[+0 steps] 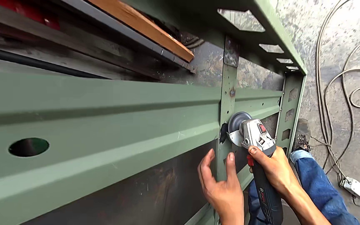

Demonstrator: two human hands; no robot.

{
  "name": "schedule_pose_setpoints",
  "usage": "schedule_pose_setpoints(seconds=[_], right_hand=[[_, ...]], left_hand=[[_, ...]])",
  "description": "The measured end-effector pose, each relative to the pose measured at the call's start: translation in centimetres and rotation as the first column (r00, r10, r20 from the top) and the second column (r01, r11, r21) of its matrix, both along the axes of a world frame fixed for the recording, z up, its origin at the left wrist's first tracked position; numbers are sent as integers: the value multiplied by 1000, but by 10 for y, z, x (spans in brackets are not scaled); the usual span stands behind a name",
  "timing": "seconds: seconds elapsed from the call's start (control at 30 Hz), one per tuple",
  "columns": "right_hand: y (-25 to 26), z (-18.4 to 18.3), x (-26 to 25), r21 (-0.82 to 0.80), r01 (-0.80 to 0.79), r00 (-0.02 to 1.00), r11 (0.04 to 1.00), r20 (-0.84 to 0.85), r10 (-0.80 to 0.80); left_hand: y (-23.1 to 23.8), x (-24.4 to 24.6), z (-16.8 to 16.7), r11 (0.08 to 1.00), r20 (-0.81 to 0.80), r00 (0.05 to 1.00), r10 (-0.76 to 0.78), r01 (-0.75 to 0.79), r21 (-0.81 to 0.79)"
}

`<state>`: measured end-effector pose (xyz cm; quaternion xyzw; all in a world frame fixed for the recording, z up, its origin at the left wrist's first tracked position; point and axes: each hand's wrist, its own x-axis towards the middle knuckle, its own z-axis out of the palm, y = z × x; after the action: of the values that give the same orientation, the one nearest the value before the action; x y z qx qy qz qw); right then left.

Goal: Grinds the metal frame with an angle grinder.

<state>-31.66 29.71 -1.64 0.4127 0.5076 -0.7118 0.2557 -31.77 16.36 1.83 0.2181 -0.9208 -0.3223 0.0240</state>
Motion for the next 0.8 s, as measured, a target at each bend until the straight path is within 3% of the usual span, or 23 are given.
schedule_pose_setpoints(seconds=[0.17, 0.3, 0.4, 0.53, 0.67, 0.8], right_hand=[[31, -14, -19, 90, -14, 996, 996, -83, 22], [53, -22, -38, 142, -28, 991, 990, -125, 45], [64, -24, -47, 109, 5, 990, 994, -138, 11], [70, -28, -47, 74, 6, 991, 997, -135, 4], [66, -24, -47, 34, 19, 988, 999, -151, -14], [66, -39, -48, 110, -48, 981, 993, -180, 68]], left_hand=[[11, -26, 9, 949, -195, 945, -264, 219, -227], [5, -58, 17, 880, -267, 913, -310, 169, -445], [-4, -60, 53, 888, -229, 942, -247, 126, -442], [3, -48, 86, 896, -251, 909, -333, 223, -383], [19, -78, 54, 809, -207, 886, -415, 256, -529], [17, -119, 31, 657, -85, 928, -363, 190, -730]])
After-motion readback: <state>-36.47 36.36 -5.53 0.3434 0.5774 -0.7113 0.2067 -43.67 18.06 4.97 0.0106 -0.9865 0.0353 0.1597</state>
